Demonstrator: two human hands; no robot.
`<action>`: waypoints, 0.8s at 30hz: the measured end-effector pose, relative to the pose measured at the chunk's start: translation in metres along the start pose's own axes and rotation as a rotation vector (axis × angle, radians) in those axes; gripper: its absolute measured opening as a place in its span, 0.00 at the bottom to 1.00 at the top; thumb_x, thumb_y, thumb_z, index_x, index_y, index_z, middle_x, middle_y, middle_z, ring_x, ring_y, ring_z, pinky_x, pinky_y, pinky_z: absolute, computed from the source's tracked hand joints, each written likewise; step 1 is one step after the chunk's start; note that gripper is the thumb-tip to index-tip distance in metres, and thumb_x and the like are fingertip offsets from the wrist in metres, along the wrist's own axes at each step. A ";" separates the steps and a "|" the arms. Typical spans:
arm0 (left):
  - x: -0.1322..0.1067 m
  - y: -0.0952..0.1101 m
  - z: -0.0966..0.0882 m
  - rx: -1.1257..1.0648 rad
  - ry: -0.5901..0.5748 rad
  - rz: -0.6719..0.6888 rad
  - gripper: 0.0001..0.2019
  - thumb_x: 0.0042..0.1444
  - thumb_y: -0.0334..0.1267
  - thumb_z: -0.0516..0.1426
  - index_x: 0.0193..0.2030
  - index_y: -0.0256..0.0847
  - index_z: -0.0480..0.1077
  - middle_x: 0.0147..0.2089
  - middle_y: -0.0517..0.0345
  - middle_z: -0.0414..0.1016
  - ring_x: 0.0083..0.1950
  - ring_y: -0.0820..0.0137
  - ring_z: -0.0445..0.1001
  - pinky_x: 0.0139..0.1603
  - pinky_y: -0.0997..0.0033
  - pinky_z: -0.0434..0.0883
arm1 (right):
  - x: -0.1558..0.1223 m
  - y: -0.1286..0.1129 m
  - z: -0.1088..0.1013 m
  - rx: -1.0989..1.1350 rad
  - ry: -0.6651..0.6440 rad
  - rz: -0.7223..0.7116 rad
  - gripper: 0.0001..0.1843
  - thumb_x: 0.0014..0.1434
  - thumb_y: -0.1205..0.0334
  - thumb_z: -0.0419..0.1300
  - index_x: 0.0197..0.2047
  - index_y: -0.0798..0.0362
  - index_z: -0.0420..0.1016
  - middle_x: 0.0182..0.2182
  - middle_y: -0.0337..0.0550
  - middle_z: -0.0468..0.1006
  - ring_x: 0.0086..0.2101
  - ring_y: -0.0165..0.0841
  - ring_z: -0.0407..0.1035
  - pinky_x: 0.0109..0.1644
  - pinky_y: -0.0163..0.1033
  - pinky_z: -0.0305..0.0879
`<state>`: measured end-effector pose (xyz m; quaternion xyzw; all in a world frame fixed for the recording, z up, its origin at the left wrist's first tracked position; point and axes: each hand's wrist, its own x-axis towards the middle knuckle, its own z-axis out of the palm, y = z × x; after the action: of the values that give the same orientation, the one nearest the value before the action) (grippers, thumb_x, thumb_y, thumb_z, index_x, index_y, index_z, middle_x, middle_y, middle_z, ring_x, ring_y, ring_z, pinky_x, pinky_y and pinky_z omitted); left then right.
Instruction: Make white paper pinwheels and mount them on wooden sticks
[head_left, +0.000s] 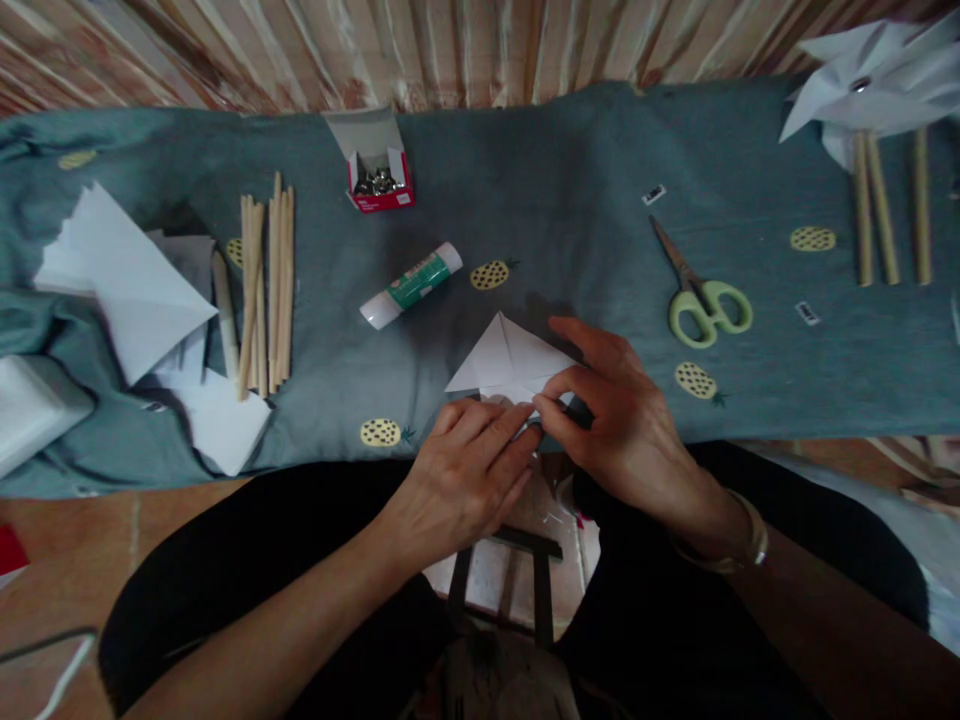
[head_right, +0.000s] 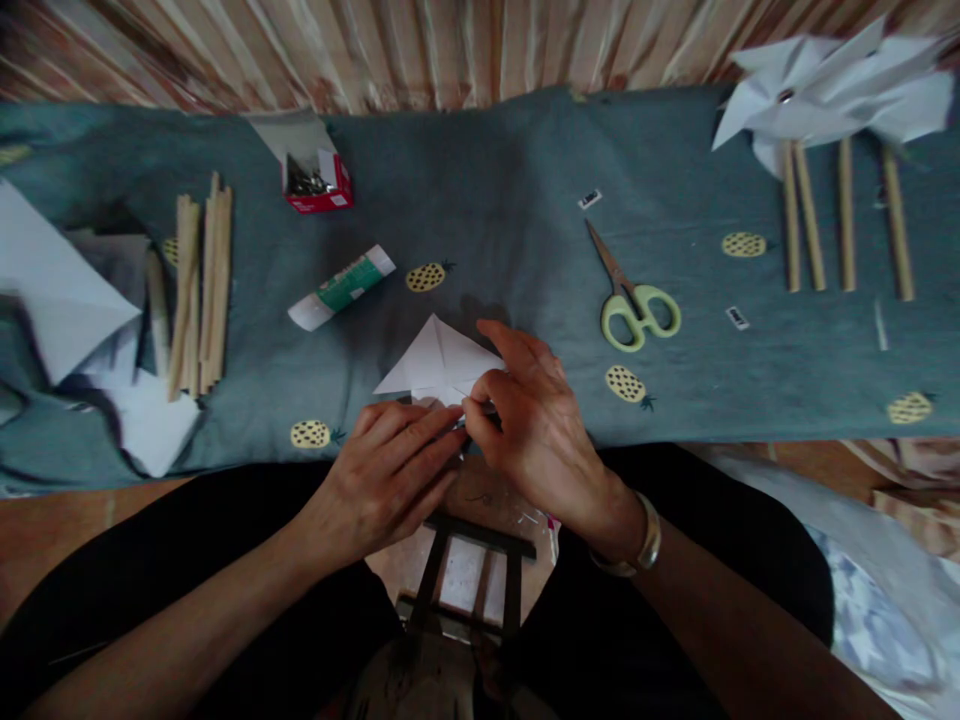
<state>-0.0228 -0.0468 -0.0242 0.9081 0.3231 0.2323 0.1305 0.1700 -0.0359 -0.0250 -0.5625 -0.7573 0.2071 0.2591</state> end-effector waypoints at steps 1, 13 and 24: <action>-0.001 0.000 0.000 -0.002 -0.002 -0.001 0.11 0.62 0.33 0.57 0.49 0.33 0.72 0.52 0.45 0.78 0.51 0.59 0.73 0.49 0.57 0.70 | 0.000 0.000 0.000 0.005 -0.004 0.006 0.07 0.61 0.65 0.58 0.32 0.45 0.71 0.61 0.43 0.69 0.62 0.45 0.62 0.65 0.60 0.61; 0.000 -0.001 0.001 0.008 0.002 0.007 0.10 0.61 0.33 0.58 0.48 0.32 0.72 0.52 0.45 0.79 0.50 0.58 0.74 0.48 0.56 0.71 | 0.000 -0.003 0.002 0.017 0.003 0.042 0.07 0.60 0.66 0.58 0.30 0.45 0.70 0.60 0.44 0.70 0.60 0.48 0.63 0.63 0.61 0.62; 0.002 -0.001 0.000 0.018 -0.006 0.013 0.11 0.62 0.33 0.57 0.49 0.30 0.73 0.52 0.45 0.79 0.49 0.58 0.74 0.47 0.57 0.72 | -0.008 0.004 0.004 -0.027 -0.041 -0.109 0.12 0.62 0.68 0.55 0.45 0.42 0.73 0.65 0.38 0.64 0.63 0.45 0.60 0.65 0.57 0.58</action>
<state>-0.0219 -0.0452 -0.0240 0.9121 0.3188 0.2273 0.1218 0.1720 -0.0424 -0.0317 -0.5195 -0.7946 0.1940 0.2470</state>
